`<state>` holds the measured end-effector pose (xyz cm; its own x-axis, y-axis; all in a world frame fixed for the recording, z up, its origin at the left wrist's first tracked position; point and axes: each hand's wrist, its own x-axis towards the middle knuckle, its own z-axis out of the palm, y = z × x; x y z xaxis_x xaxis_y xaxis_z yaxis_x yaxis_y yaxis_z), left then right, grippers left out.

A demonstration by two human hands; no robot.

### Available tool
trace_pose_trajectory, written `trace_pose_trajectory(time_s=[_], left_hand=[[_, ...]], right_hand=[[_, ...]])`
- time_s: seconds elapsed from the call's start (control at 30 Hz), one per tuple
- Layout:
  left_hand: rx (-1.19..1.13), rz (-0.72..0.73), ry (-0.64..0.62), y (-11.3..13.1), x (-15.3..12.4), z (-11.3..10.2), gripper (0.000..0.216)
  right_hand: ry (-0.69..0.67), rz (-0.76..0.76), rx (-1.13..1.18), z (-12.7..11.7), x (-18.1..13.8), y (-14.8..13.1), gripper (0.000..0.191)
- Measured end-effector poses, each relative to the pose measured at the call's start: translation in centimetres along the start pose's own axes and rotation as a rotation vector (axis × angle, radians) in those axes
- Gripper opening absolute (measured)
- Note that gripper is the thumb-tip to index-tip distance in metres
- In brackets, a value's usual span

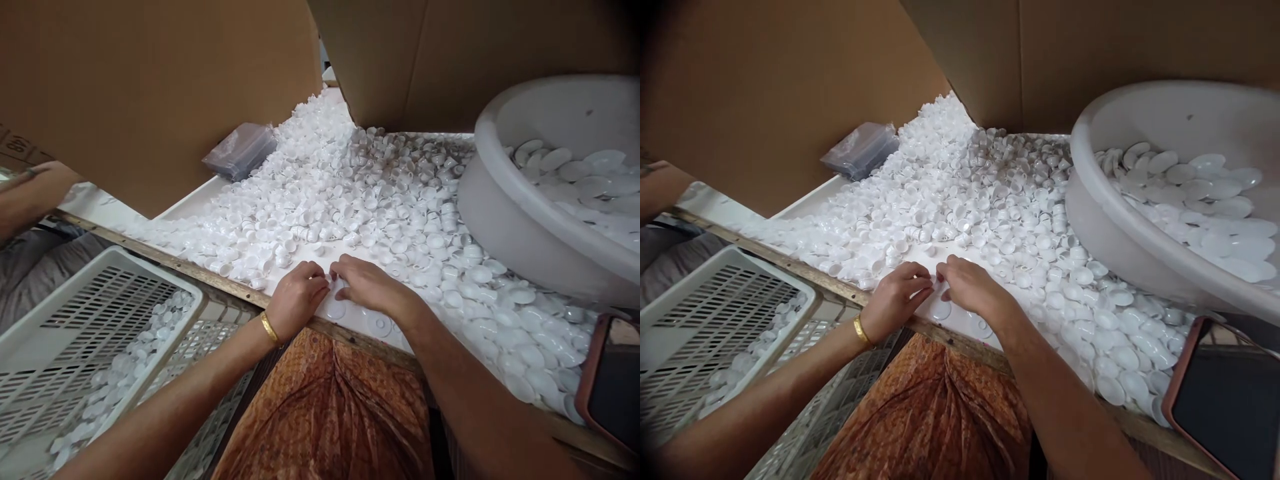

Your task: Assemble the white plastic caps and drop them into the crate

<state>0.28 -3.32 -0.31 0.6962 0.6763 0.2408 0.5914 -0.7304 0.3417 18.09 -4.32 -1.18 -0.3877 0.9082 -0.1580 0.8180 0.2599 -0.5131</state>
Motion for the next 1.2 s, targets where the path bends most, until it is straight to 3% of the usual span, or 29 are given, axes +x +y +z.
trace_pose_trajectory(time_s=[0.13,0.27,0.4,0.67,0.9,1.2], left_hand=[[0.136,0.002,0.02,-1.4,0.5,0.7,0.017],[0.233,0.045,0.003,-2.7,0.7,0.6,0.021],[0.29,0.131,-0.015,-2.9,1.0,0.2,0.022],[0.408,0.258,-0.171,-2.2,2.1,-0.3,0.022],[0.433,0.273,-0.165,-2.4,1.9,-0.1,0.021],[0.394,0.26,-0.172,-3.0,1.7,0.1,0.023]], right_hand=[[0.158,-0.001,0.058,1.6,1.5,-0.3,0.022],[0.206,0.033,0.129,2.2,1.9,0.0,0.024],[0.22,0.045,0.115,2.2,1.9,0.1,0.025],[0.24,0.062,0.11,2.3,2.1,0.2,0.022],[0.216,0.1,0.334,1.6,2.3,-0.3,0.014],[0.32,0.261,0.108,2.5,3.3,-1.4,0.016]])
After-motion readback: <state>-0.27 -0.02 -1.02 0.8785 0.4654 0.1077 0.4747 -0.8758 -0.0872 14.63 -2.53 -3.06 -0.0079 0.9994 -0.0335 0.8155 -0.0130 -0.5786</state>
